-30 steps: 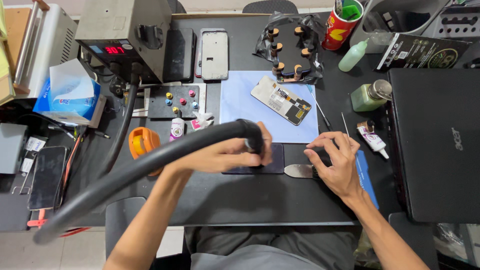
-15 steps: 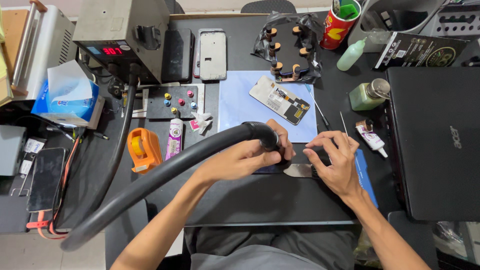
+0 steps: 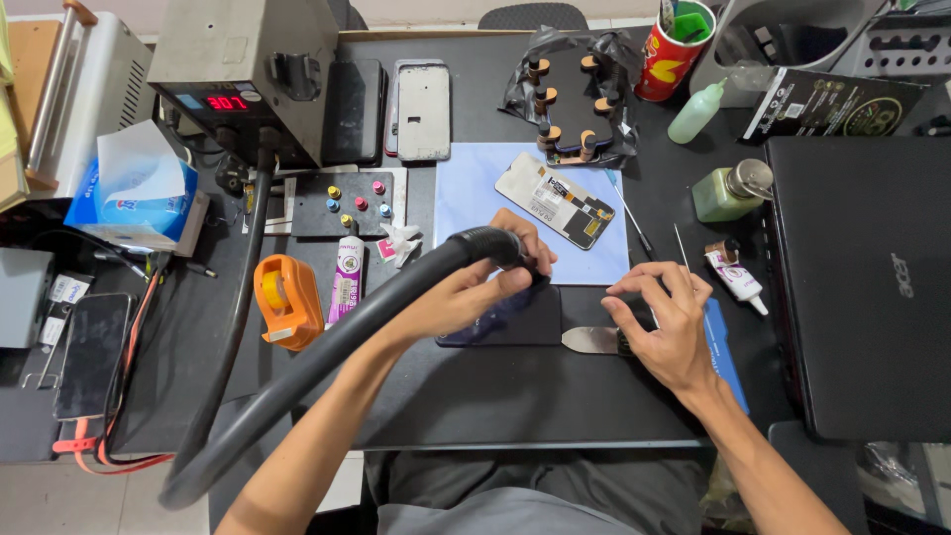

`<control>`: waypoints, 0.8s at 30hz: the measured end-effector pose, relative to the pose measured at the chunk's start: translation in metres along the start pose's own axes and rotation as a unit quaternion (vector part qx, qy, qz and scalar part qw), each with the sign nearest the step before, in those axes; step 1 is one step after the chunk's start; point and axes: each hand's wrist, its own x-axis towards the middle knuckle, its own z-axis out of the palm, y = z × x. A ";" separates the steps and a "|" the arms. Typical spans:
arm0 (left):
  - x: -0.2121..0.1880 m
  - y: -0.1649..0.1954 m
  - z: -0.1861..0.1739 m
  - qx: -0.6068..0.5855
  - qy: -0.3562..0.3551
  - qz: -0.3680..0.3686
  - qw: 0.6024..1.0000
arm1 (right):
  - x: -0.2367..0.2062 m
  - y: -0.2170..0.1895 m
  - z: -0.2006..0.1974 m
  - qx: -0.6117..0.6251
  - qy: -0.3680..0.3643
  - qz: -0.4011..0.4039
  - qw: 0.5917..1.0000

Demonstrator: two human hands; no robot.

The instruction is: The person uses a heat gun to warm the back of a smartphone and a metal prying tool to separate the back cover from the frame. The person repeatedly applies heat and uses the tool to pry along the edges of the device.

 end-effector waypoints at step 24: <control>-0.026 0.057 -0.074 0.091 -0.106 -0.119 0.983 | 0.000 -0.002 0.000 0.009 0.000 0.004 1.000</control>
